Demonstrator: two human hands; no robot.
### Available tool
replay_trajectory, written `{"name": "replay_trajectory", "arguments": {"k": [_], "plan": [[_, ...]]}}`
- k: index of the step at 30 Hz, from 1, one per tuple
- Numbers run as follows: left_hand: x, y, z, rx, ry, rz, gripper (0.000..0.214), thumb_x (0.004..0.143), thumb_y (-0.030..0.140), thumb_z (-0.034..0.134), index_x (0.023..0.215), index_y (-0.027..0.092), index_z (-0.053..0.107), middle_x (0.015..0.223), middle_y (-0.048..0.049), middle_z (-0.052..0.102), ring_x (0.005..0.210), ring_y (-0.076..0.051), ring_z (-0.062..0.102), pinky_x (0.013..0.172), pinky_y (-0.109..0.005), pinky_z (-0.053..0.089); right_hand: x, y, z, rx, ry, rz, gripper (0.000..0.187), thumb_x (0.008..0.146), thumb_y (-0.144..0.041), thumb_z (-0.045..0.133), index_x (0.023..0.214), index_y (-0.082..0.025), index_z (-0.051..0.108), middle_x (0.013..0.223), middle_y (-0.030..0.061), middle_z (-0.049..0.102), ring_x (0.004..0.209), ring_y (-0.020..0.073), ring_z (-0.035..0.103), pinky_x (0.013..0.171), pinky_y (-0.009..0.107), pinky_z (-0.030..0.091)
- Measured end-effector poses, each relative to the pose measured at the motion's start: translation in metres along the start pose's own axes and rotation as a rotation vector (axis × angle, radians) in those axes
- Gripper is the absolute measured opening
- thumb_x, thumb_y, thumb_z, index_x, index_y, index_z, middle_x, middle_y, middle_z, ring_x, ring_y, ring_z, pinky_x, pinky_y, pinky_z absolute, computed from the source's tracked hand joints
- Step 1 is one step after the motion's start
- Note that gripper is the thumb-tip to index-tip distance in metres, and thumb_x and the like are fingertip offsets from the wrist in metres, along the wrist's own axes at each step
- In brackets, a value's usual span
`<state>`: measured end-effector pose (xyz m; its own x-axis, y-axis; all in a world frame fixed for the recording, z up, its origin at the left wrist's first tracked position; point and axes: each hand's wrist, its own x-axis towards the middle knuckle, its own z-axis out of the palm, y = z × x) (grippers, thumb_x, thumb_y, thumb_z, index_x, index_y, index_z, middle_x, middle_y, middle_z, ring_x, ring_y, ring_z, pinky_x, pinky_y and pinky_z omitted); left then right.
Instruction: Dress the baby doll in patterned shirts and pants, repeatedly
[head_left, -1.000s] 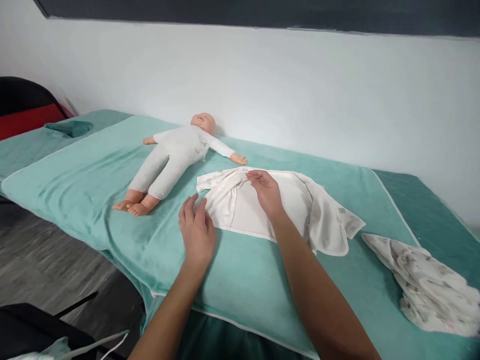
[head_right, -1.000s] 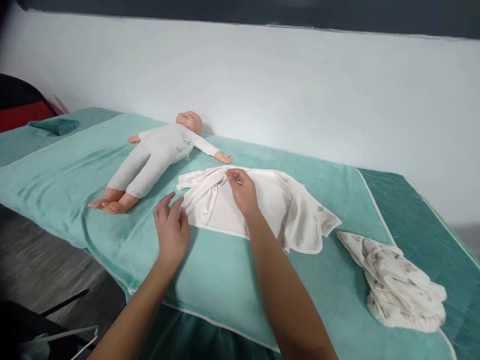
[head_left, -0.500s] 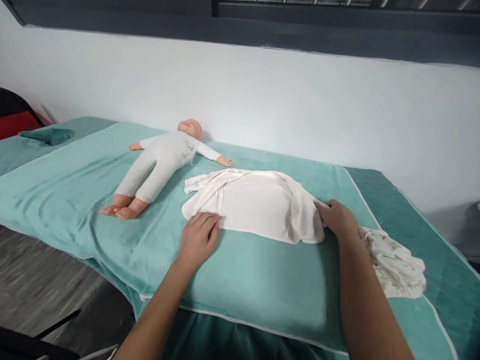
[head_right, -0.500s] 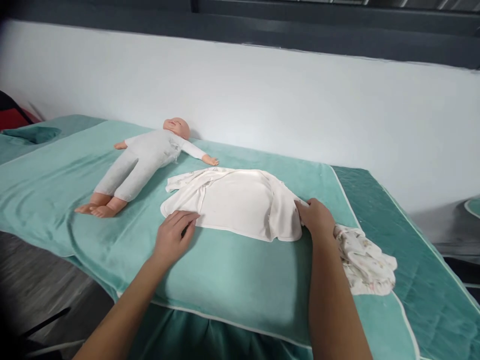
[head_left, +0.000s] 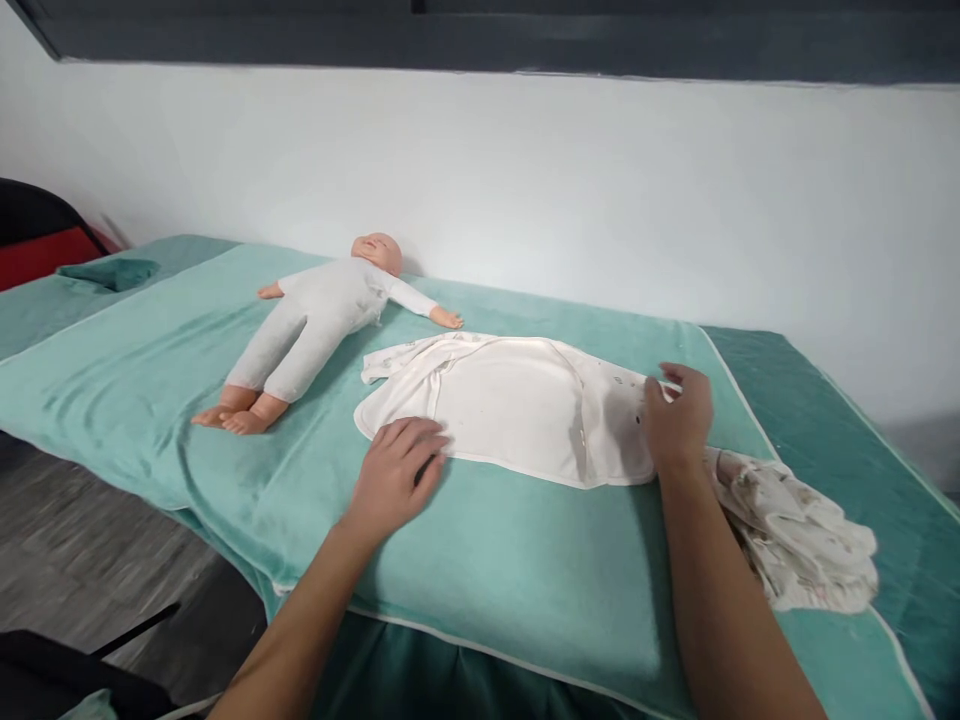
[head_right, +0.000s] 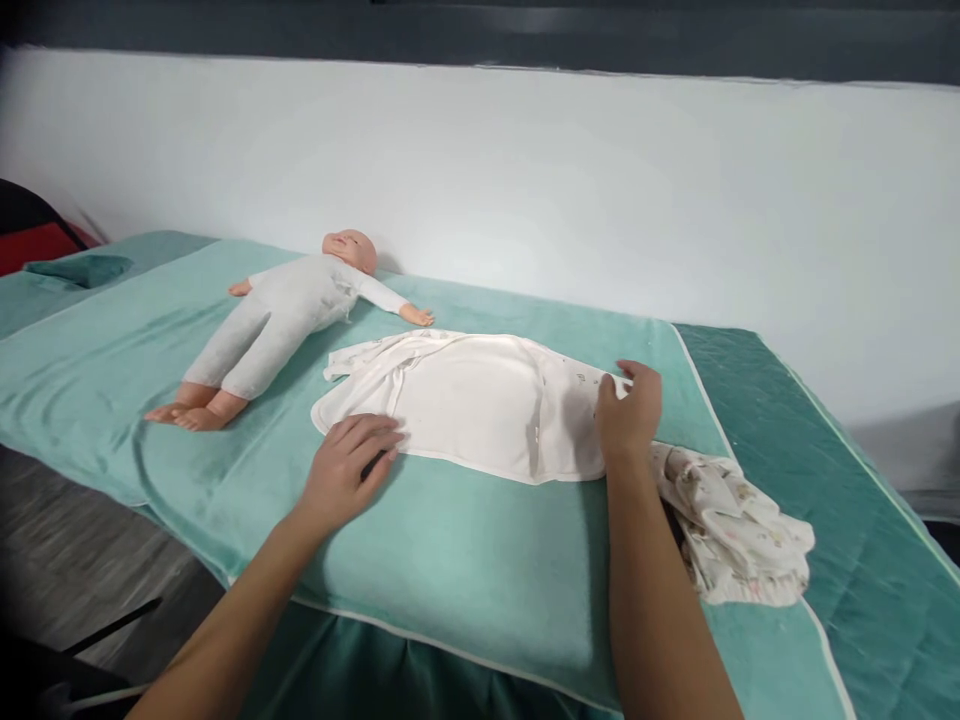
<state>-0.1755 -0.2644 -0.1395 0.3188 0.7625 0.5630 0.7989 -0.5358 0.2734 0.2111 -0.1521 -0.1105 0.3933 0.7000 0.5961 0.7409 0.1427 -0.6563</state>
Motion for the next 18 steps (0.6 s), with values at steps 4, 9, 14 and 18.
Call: {"name": "replay_trajectory", "arguments": {"k": [4,9,14,18], "plan": [[0.007,0.010,-0.001,-0.011,-0.123,0.057,0.017,0.098,0.030,0.057,0.112,0.022,0.064,0.131,-0.0075,0.068,0.127,-0.026,0.057,0.103,-0.046,0.045,-0.028,-0.042,0.007,0.169,-0.298,-0.135,0.028,0.093,-0.037,0.052,0.110,-0.022,0.068,0.112,0.0092,0.074,0.103,0.0243,0.069,0.100,0.046,0.053],[0.011,0.012,0.000,-0.028,-0.130,0.001,0.014,0.100,0.032,0.054,0.096,0.021,0.060,0.128,-0.0081,0.069,0.128,-0.026,0.057,0.102,-0.046,0.045,-0.069,-0.087,0.037,0.007,-0.641,-0.280,0.050,0.098,-0.043,0.046,0.142,-0.019,0.056,0.147,0.0147,0.060,0.139,0.0294,0.052,0.117,0.050,0.041],[0.011,0.008,0.001,-0.019,-0.132,-0.015,0.020,0.100,0.032,0.053,0.085,0.021,0.060,0.129,-0.0081,0.069,0.127,-0.027,0.057,0.100,-0.047,0.046,-0.074,-0.102,0.077,-0.317,-0.809,-0.248,0.070,0.101,-0.049,0.038,0.154,-0.005,0.038,0.165,0.0254,0.033,0.157,0.0339,0.023,0.125,0.053,0.024],[0.008,0.007,0.005,-0.028,-0.113,-0.012,0.020,0.100,0.031,0.053,0.084,0.021,0.062,0.129,-0.0085,0.070,0.126,-0.027,0.058,0.100,-0.048,0.047,-0.054,-0.098,0.086,-0.489,-0.794,-0.125,0.075,0.103,-0.051,0.034,0.155,0.003,0.033,0.166,0.0300,0.024,0.158,0.0354,0.018,0.125,0.052,0.021]]}}
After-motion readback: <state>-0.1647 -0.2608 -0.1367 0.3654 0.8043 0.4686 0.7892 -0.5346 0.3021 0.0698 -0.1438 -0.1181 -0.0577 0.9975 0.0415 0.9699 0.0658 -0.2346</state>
